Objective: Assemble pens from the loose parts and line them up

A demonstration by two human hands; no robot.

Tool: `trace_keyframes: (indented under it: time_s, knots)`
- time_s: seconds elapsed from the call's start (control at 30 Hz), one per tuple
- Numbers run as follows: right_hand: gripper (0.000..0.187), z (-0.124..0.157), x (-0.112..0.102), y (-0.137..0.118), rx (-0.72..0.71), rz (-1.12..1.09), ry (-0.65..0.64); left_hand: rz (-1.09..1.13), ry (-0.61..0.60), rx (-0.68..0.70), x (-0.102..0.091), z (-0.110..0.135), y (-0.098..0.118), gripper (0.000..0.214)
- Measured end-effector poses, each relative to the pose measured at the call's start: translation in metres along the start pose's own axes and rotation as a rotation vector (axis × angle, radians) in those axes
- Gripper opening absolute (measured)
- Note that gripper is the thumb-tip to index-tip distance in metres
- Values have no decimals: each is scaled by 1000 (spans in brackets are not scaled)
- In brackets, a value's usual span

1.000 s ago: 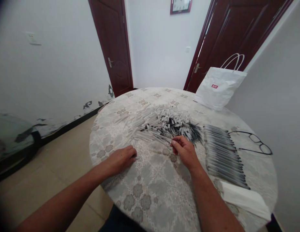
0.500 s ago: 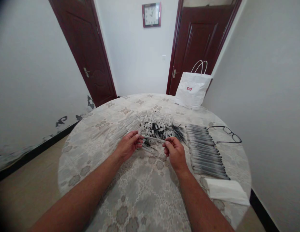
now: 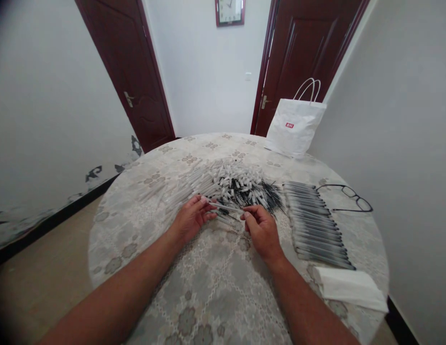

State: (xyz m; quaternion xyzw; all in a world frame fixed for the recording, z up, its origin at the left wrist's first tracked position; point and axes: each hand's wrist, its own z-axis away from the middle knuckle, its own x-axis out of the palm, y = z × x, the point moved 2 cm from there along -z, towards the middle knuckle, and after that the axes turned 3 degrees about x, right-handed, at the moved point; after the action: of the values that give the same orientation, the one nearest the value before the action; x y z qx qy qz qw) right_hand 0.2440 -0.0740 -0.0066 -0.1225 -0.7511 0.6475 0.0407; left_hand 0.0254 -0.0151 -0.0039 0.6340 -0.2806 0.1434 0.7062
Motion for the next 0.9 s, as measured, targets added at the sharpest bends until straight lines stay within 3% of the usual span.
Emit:
trace_keyframes:
  time_s: [0.47,0.77,0.9]
  knots:
    - [28,2,1,0,-40,89,-5,7,13,6,0,3,2,31]
    - [28,7,-2,-10,-266,378,18,-19,68,11,-4,1,1,29]
    - [26,6,-4,-12,-298,412,8,-6,82,-17,-4,1,0,26]
